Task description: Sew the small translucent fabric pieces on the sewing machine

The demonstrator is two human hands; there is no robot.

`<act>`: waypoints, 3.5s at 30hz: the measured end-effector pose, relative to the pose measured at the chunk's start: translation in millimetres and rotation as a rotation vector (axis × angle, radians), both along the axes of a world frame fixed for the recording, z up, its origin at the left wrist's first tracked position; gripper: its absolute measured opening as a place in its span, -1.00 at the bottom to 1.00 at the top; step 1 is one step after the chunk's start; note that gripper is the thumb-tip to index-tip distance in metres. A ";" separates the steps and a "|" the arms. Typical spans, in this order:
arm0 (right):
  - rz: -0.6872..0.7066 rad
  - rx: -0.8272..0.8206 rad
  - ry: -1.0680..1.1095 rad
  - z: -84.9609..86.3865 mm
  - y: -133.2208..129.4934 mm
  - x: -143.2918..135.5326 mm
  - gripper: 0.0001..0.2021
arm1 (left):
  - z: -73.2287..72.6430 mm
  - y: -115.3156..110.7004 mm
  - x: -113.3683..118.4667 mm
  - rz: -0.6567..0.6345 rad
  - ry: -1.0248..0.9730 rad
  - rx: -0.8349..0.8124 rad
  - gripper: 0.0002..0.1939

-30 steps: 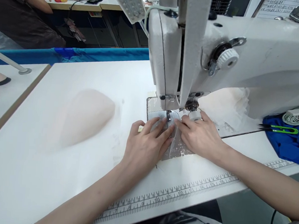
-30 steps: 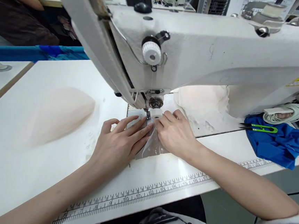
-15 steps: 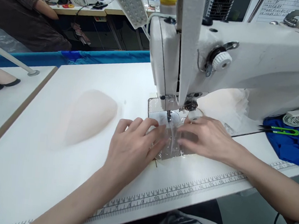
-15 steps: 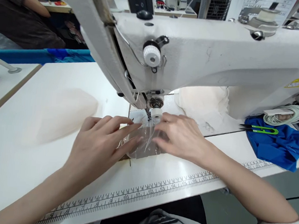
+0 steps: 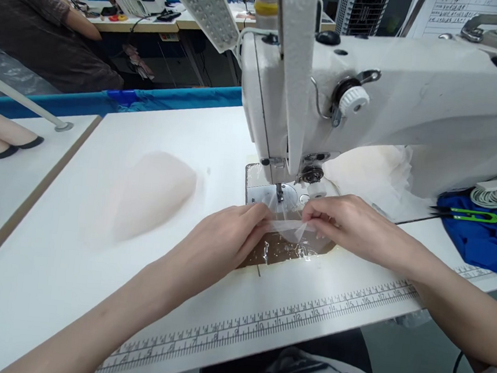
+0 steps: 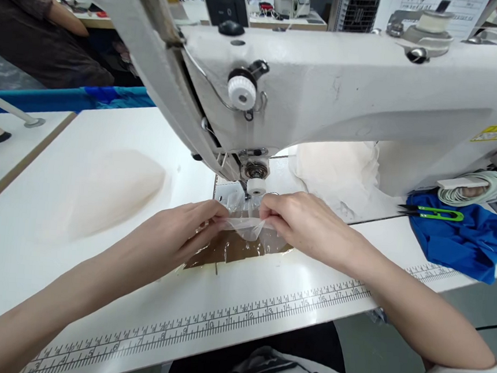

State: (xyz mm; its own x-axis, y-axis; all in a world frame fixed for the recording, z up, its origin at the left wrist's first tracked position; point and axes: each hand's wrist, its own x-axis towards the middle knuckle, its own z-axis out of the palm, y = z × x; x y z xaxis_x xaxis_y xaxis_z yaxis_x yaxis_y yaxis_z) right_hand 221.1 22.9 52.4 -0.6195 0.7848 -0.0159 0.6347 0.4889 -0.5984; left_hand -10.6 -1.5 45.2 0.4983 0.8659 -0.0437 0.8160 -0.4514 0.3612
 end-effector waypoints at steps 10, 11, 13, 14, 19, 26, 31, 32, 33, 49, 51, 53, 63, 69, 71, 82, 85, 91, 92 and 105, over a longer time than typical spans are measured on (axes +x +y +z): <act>-0.038 0.430 0.000 -20.6 2.5 -11.0 -0.76 | -12.9 33.7 8.0 -0.003 -0.009 0.019 -0.66; -0.056 0.458 0.024 -22.3 3.4 -11.6 -0.75 | -12.4 35.8 7.6 -0.012 -0.040 -0.001 -0.70; -0.071 0.471 0.049 -23.8 4.7 -12.5 -0.74 | -10.4 38.3 6.1 -0.037 -0.112 -0.049 -0.75; -0.074 0.457 0.051 -23.9 5.0 -12.9 -0.75 | -9.0 38.7 5.2 -0.048 -0.149 -0.079 -0.73; -0.038 0.334 0.067 -22.6 4.3 -14.6 -0.79 | -5.8 33.4 2.1 -0.054 -0.277 -0.174 -0.51; 0.045 0.296 -0.051 -23.8 -2.4 -15.6 -0.85 | -28.3 15.3 -1.1 -0.276 -0.088 0.288 -0.69; 0.132 0.491 -0.083 -28.0 -5.7 -15.6 -0.84 | -35.7 -2.8 0.9 -0.327 0.112 0.685 -0.77; 0.151 0.508 -0.076 -28.8 -5.9 -16.0 -0.84 | -35.1 -5.9 1.9 -0.320 0.142 0.725 -0.78; 0.165 0.510 -0.076 -29.4 -6.1 -16.5 -0.83 | -34.3 -8.5 2.7 -0.310 0.158 0.752 -0.79; 0.133 0.449 -0.105 -26.1 -8.6 -16.4 -0.72 | -25.9 -18.7 0.4 -0.070 -0.007 0.514 -0.76; 0.120 0.433 -0.111 -26.2 -9.4 -17.3 -0.73 | -22.1 -18.5 2.2 -0.043 -0.038 0.428 -0.74; 0.117 0.419 -0.112 -26.5 -9.8 -18.3 -0.79 | -19.1 -16.1 4.8 -0.027 -0.064 0.333 -0.71; 0.000 0.342 -0.011 -23.8 -1.8 -13.8 -0.82 | -7.3 14.6 9.2 -0.058 -0.124 -0.035 -0.72; -0.103 0.475 0.010 -34.6 4.5 -17.4 -0.81 | -6.0 26.0 8.1 -0.044 -0.278 -0.167 -0.74; -0.120 0.479 0.003 -35.9 5.2 -18.8 -0.80 | -5.4 25.8 8.6 -0.033 -0.348 -0.208 -0.70; 0.033 0.418 0.020 -27.5 -0.5 -16.7 -0.80 | -26.6 8.2 8.3 -0.121 -0.294 0.060 -0.73; 0.150 0.484 -0.048 -24.3 -5.8 -13.9 -0.86 | -32.8 -4.2 9.6 -0.214 -0.055 0.399 -0.78; 0.250 0.599 -0.091 -27.8 -11.6 -14.4 -0.83 | -36.4 -26.4 16.5 -0.205 0.198 0.800 -0.73; 0.255 0.605 -0.090 -29.1 -11.6 -14.9 -0.82 | -37.6 -28.1 16.8 -0.206 0.199 0.795 -0.72; 0.244 0.638 -0.109 -34.2 -13.9 -16.5 -0.82 | -43.1 -29.3 12.0 -0.227 0.118 0.606 -0.66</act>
